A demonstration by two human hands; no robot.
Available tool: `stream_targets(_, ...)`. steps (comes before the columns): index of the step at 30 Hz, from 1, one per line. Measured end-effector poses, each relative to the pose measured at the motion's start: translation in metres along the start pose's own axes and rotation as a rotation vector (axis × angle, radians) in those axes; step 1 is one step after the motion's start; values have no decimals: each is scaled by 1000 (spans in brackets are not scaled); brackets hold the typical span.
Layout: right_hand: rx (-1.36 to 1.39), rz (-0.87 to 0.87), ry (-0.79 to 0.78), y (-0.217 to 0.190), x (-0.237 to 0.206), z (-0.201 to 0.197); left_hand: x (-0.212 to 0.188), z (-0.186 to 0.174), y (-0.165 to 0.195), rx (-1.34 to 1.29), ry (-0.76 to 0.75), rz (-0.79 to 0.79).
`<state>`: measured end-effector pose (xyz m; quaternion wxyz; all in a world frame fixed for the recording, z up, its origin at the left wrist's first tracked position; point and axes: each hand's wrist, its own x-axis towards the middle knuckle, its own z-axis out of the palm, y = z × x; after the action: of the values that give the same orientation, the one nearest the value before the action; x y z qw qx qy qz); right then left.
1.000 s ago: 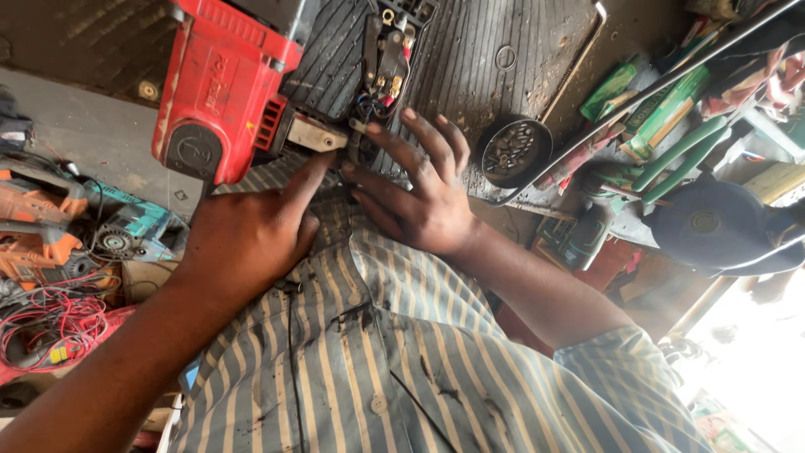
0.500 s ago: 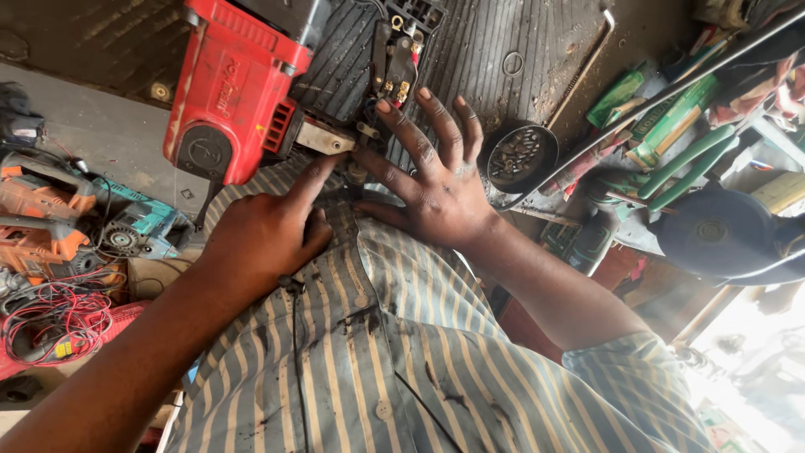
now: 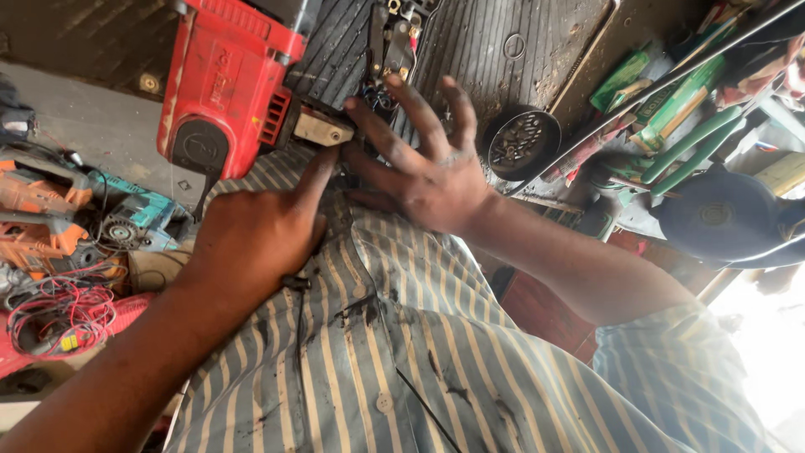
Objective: The person works at a cluttered workbench repairing a red rotary hammer drill. They hold the tool, use a blue-handled screwdriver to loosen screws, remove a side cover and small internal parts, handle the components, and reposition the tool while working on it.
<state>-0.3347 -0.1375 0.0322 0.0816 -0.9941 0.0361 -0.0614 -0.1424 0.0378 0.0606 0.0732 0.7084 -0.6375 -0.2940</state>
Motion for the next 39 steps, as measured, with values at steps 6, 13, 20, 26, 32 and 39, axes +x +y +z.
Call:
stream_targets(6,846,577,326,-21,8,-17,9,-14,6,128,-82,41)
stream_targets(13,1471,977,322,-41,11,7,7,-22,8,157,-34,30)
stream_targets(20,1601,1021,225,-30,18,23,19,-17,8,167,-285,-84)
stream_targets(26,979,864,129,-30,-12,-18,-3,-34,16,149,11,-60)
stream_targets(32,750,1166,432,-14,-63,-42,-17,-54,4,-64,424,58)
stream_targets(39,1038,1063,669,-15,-48,-38,-16,-83,-8,40,630,-17)
